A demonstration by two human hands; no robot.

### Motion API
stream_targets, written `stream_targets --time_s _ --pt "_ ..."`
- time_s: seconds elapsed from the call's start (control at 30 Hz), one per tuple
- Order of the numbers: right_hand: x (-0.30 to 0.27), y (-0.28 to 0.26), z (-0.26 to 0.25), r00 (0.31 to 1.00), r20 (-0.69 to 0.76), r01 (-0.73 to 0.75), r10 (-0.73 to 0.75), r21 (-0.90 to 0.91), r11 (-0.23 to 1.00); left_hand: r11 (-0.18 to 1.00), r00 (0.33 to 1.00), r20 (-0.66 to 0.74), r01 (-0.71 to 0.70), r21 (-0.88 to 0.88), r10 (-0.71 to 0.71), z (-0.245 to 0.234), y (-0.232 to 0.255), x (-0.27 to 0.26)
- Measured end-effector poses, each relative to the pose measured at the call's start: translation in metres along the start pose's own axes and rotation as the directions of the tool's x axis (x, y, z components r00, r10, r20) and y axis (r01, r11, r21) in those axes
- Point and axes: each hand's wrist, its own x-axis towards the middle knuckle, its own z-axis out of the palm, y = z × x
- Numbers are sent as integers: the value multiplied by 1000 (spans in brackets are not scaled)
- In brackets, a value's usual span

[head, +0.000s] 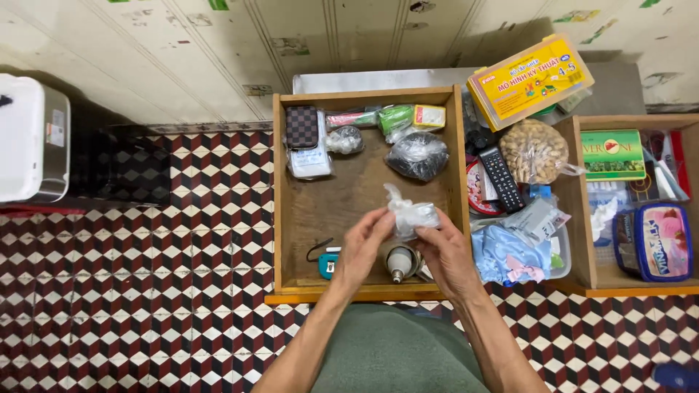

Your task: Searching through and organizing various items inside a wooden drawer

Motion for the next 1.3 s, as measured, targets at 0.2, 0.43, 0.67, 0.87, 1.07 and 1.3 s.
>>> stream_targets --time_s 0.2,0.43,0.67,0.87,1.07,1.3 --pt "13 24 -33 996 84 25 -17 -93 995 990 997 73 34 -135 -24 1 -37 14" --pt "-19 -17 -1 938 102 305 -331 -697 648 979 977 -106 -176 99 186 2 -23 11" --pt "-30 -39 10 643 428 677 -634 -705 211 675 810 104 -545 497 577 18 -8 18" --pt "-23 -40 -5 736 339 592 -586 -742 315 674 791 206 -602 428 576 29 -1 0" --pt "-21 -36 -7 919 -52 373 -392 -217 902 790 834 172 -552 266 525 35 13 -17" --pt "-29 -45 -14 921 -56 378 -384 -97 921 930 925 205 -348 119 320 33 9 -12"
